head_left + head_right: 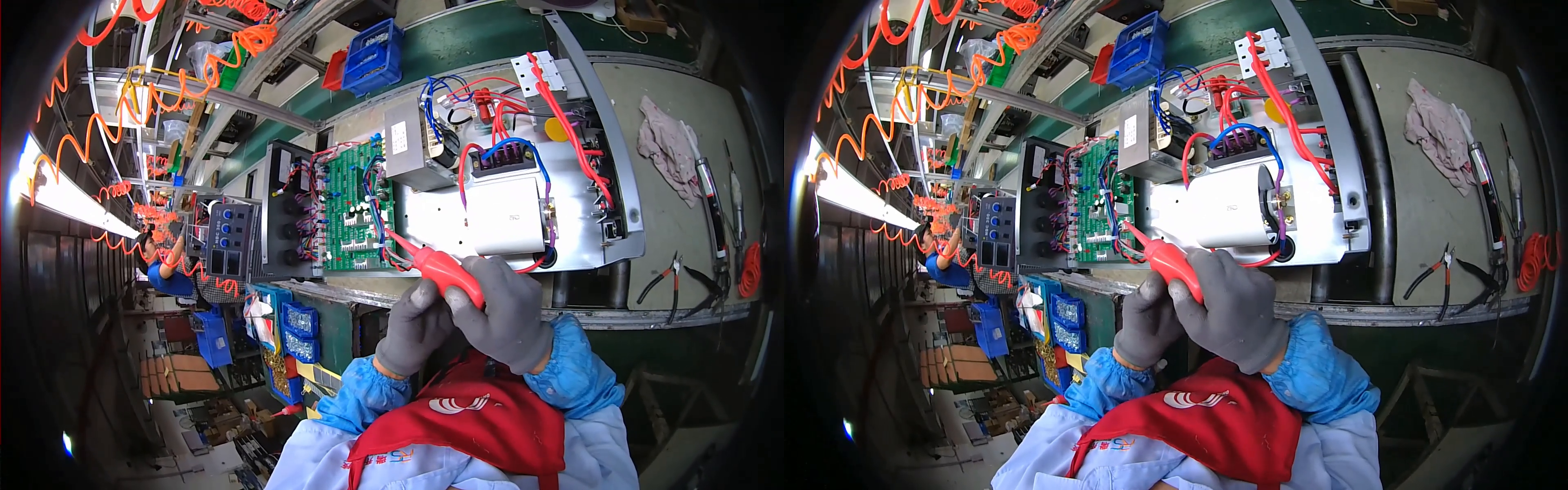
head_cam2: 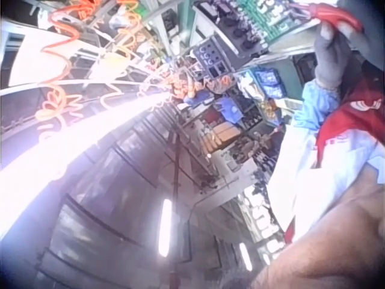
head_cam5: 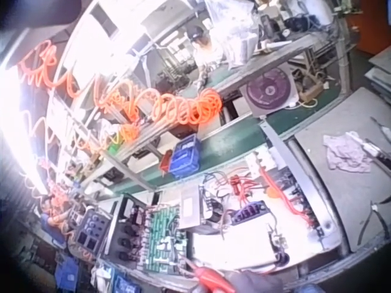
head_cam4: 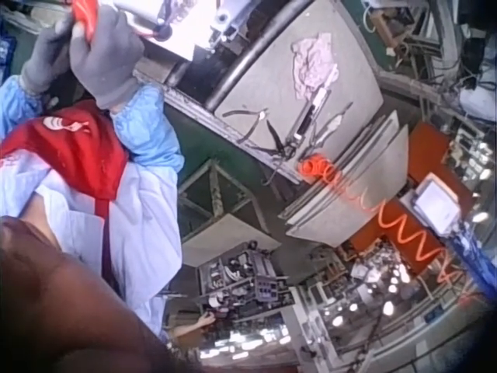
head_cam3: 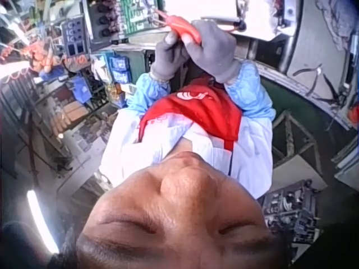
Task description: Assembling components onto a metal chassis, including circuit boards and transformers, using power tools, manual screwdrivers, and applying adhesive.
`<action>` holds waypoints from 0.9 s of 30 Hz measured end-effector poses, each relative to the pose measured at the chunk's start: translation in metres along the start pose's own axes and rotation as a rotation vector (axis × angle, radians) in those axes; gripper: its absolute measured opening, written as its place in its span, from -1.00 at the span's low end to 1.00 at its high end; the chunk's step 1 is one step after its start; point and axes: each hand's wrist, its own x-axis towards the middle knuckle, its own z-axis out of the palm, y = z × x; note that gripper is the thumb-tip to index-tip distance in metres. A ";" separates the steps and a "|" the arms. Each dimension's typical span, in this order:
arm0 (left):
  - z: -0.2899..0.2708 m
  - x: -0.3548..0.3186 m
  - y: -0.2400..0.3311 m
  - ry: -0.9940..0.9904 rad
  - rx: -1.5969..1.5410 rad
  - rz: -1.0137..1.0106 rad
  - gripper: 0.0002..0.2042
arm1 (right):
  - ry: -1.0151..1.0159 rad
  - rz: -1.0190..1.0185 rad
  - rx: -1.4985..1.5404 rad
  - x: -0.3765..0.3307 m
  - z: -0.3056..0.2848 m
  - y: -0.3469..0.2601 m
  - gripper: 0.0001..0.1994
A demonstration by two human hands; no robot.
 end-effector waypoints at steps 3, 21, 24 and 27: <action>0.003 0.000 0.001 -0.028 0.002 0.015 -0.42 | -0.008 0.002 -0.020 0.002 -0.003 -0.004 -0.69; 0.017 -0.044 0.090 0.027 0.936 0.081 -0.66 | -0.034 -0.071 -0.124 -0.001 -0.050 -0.049 -0.69; 0.013 -0.027 0.131 0.265 1.018 0.585 -0.68 | -0.038 -0.054 -0.326 0.010 -0.077 -0.084 -0.64; -0.004 0.024 0.152 0.309 1.459 0.836 -0.53 | 0.016 -0.074 -0.384 0.027 -0.086 -0.107 -0.63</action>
